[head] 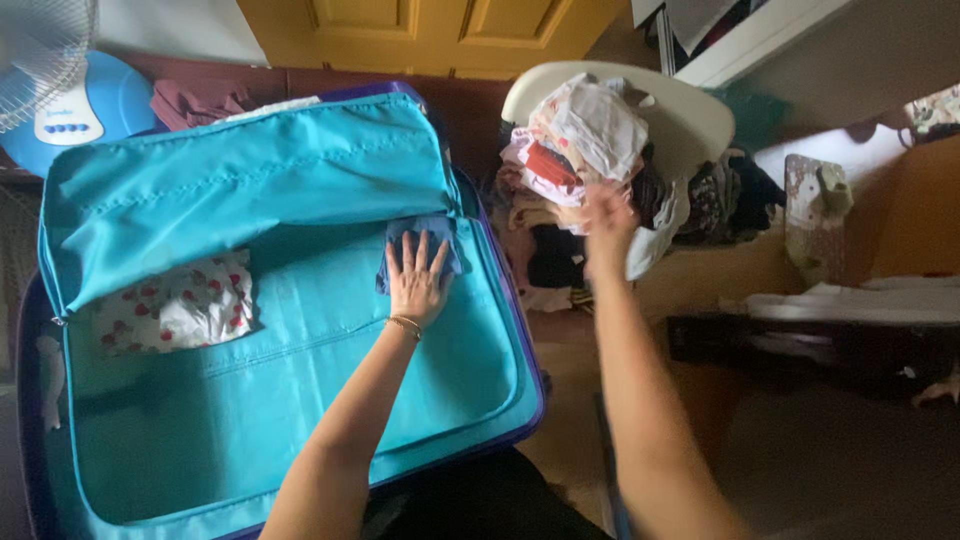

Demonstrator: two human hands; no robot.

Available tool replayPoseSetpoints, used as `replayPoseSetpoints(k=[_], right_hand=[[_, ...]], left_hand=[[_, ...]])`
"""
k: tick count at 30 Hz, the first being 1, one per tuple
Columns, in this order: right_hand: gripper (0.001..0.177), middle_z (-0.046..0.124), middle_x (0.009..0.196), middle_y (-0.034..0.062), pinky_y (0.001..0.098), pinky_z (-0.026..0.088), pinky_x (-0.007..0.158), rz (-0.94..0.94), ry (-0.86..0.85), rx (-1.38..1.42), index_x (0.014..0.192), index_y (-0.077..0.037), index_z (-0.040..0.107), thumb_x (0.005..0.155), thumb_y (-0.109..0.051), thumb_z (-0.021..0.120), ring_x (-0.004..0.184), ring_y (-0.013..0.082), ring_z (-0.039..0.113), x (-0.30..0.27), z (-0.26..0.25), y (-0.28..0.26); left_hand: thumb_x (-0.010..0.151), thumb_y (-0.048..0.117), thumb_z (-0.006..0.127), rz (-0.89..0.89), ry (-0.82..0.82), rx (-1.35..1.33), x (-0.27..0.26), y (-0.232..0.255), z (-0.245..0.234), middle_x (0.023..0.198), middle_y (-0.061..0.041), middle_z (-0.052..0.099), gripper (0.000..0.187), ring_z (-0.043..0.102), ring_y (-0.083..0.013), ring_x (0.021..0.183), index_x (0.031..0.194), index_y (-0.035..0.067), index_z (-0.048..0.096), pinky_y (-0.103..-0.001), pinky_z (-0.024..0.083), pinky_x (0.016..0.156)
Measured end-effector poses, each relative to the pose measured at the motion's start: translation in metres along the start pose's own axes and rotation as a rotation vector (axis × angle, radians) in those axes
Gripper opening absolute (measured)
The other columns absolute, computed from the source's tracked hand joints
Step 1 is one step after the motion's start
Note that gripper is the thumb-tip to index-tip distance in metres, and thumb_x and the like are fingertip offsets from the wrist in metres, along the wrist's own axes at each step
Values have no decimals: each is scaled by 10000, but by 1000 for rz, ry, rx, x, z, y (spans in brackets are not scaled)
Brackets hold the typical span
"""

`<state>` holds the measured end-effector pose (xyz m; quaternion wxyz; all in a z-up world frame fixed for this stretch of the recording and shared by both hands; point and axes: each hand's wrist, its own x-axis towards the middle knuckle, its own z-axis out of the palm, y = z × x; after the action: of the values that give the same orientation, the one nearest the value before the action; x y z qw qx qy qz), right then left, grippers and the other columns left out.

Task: The person empties clothing from a suitcase by hand and then folds and packs different items of clothing back into the compartments of the suitcase.

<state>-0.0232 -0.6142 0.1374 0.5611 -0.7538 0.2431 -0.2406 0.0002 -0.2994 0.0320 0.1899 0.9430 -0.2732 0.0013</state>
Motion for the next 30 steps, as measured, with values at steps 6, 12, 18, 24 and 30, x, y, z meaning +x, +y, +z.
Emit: replayPoseSetpoints(k=[6,12,18,24,30], right_hand=[[81,726,982,95,396,528,858,-586,31,-575,1082,-97,755,1030,-157,737,942,265,663,122,-3,1],[333,673,1003,170,458,495,888,-741,-43,-757,966,-64,763,730,-279,859,1017,390,600,168,46,28],[117,700,1055,111,442,499,1008,-417,-72,-836,911,-125,729,949,-231,759,1108,333,626,180,43,53],[65,717,1037,99,430,533,832,-742,-17,-927,802,-136,698,828,-99,744,998,329,657,181,36,53],[142,668,960,96,395,588,699,216,145,652,1088,-82,610,960,-95,672,804,233,703,224,-75,85]], left_hand=[[982,479,542,7,28,-17,-8,-3,3,1587,-206,401,614,277,-457,1497,1502,158,494,-644,124,1215],[985,482,538,-47,43,-83,-23,0,-2,1535,-198,456,619,326,-451,1458,1500,143,485,-649,179,1180],[1003,471,526,-96,-17,-141,-28,-4,-4,1530,-193,468,618,343,-423,1468,1516,132,465,-600,187,1212],[987,466,531,-86,2,-128,-29,-4,1,1522,-196,479,623,329,-429,1460,1499,117,463,-594,159,1201],[995,459,541,-69,18,-154,-31,-8,3,1526,-191,481,615,337,-418,1471,1507,126,469,-586,172,1214]])
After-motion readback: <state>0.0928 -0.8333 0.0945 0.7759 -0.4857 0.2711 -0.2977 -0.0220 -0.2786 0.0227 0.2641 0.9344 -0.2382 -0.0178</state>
